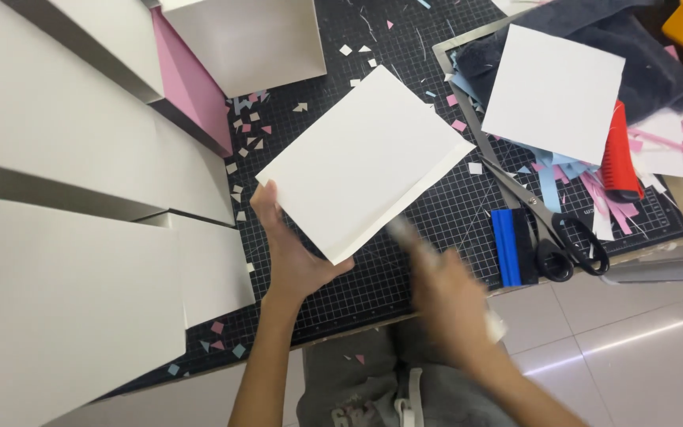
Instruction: The person assembles a white paper box by smoothing edges with a blue plastic tool, applying glue to the inner seams with a brush, and trimming excess paper with scissors. The person repeats these steps on multiple boxes, ensuring clean edges and secure seams.
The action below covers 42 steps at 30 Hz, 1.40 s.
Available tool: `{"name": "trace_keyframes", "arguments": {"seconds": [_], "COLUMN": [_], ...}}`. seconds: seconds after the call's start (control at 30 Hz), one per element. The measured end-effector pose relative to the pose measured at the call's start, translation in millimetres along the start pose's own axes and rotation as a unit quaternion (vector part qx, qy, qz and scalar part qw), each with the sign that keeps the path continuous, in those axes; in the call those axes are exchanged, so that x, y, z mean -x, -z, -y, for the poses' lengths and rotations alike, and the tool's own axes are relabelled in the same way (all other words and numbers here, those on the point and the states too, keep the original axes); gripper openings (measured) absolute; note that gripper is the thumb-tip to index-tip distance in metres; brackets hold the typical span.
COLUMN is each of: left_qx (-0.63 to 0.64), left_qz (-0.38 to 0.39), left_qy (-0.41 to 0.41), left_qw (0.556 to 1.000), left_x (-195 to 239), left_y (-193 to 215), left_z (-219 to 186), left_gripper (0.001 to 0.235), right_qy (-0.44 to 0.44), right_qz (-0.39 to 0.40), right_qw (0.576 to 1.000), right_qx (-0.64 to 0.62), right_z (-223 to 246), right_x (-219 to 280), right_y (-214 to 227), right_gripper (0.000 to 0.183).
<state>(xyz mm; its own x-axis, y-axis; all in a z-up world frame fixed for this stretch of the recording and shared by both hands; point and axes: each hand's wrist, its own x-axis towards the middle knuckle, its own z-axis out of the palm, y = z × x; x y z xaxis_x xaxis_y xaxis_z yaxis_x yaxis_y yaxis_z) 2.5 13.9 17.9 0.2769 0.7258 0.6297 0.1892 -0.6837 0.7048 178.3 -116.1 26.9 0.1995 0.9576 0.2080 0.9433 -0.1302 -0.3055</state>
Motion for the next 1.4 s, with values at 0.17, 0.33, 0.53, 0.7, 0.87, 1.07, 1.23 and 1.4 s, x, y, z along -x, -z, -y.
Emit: {"name": "trace_keyframes", "arguments": {"seconds": [0.17,0.33,0.53,0.7,0.87,1.07,1.23,1.4], "left_qx": [0.067,0.102,0.116,0.244,0.357,0.055,0.039,0.039], "left_qz": [0.018,0.022,0.049,0.104,0.050,0.050,0.020,-0.007], "left_qy": [-0.005,-0.002,0.038,0.094,0.244,0.037,0.025,0.018], "left_qw": [0.998,0.995,0.991,0.959,0.900,0.997,0.999,0.999], "left_x": [-9,-8,6,8,-9,6,4,8], "left_y": [-1,-6,-7,-8,-7,-8,-13,-18], "left_z": [-10,-10,-1,-2,-13,-1,-3,-10], "left_gripper": [0.110,0.110,0.119,0.115,0.076,0.119,0.116,0.117], "right_qy": [0.023,0.048,-0.154,0.228,0.157,0.218,0.220,-0.049], "right_qz": [0.068,0.009,0.374,0.117,0.144,0.001,0.153,0.068], "right_qw": [0.996,0.997,0.884,0.966,0.976,0.971,0.963,0.993], "right_qx": [-0.047,0.059,-0.233,0.025,-0.049,0.101,0.040,0.084], "right_z": [-11,-22,-13,-7,-23,12,-9,-63], "right_x": [3,-7,-29,38,24,21,14,-41], "right_y": [-10,-13,15,-53,-39,-37,-29,-14], "right_gripper": [0.081,0.068,0.049,0.062,0.051,0.038,0.053,0.038]}}
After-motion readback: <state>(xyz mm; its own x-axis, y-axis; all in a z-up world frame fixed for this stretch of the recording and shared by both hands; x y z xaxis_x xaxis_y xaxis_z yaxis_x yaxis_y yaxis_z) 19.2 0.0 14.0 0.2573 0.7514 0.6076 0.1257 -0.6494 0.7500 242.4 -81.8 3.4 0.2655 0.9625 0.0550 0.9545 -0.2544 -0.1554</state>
